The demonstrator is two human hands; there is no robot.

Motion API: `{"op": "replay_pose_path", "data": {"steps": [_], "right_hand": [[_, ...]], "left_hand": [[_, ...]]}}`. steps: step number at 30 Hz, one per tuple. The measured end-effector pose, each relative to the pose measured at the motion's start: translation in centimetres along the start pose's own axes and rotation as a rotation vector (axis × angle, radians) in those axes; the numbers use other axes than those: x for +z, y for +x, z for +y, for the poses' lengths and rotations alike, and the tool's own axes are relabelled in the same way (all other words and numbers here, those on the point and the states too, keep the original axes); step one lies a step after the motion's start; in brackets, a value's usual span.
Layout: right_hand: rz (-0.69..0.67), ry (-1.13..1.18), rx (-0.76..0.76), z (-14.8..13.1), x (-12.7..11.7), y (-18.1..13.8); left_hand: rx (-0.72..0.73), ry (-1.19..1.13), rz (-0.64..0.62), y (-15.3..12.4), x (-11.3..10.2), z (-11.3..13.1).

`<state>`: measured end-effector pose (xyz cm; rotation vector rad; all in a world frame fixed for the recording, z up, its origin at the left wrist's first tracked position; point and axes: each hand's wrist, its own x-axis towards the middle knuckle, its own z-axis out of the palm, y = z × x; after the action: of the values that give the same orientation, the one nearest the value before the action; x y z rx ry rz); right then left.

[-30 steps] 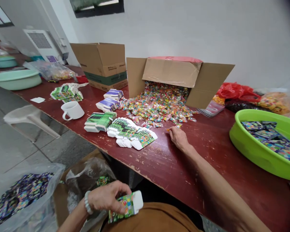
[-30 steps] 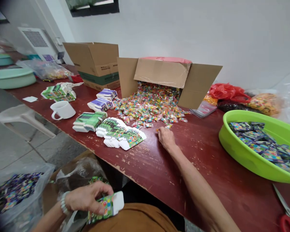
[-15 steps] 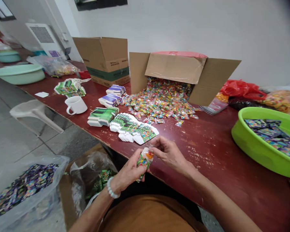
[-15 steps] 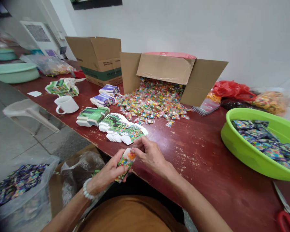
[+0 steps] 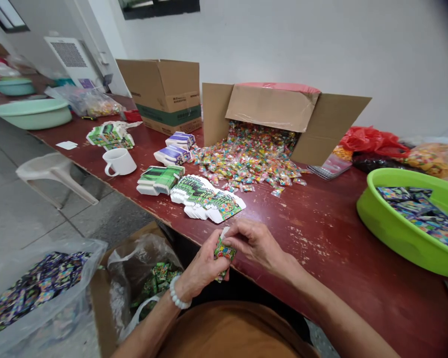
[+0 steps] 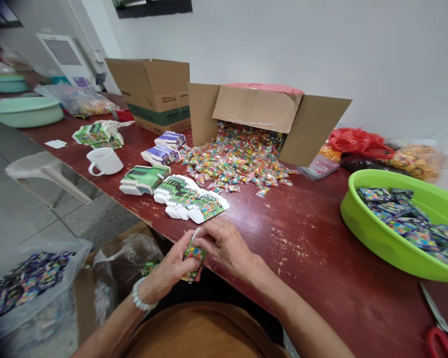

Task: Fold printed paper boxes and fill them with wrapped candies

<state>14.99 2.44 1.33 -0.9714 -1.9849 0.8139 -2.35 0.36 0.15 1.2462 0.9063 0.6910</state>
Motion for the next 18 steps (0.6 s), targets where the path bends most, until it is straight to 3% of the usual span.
{"op": "replay_pose_path", "data": {"steps": [3,8,14,18], "right_hand": [[-0.020,0.153,0.147,0.1,0.0,-0.2],[0.220,0.464,0.346,0.6,0.0,-0.2],[0.045,0.784,0.439,-0.1,1.2,-0.7],[0.101,0.799,0.421,-0.1,2.4,-0.7]], "left_hand": [[0.030,-0.084,0.058,0.0,0.4,-0.2],[0.063,-0.290,0.067,-0.2,0.5,-0.6],[-0.012,-0.474,0.139,0.0,0.9,-1.1],[0.057,-0.413,0.147,0.0,1.1,-0.7]]}}
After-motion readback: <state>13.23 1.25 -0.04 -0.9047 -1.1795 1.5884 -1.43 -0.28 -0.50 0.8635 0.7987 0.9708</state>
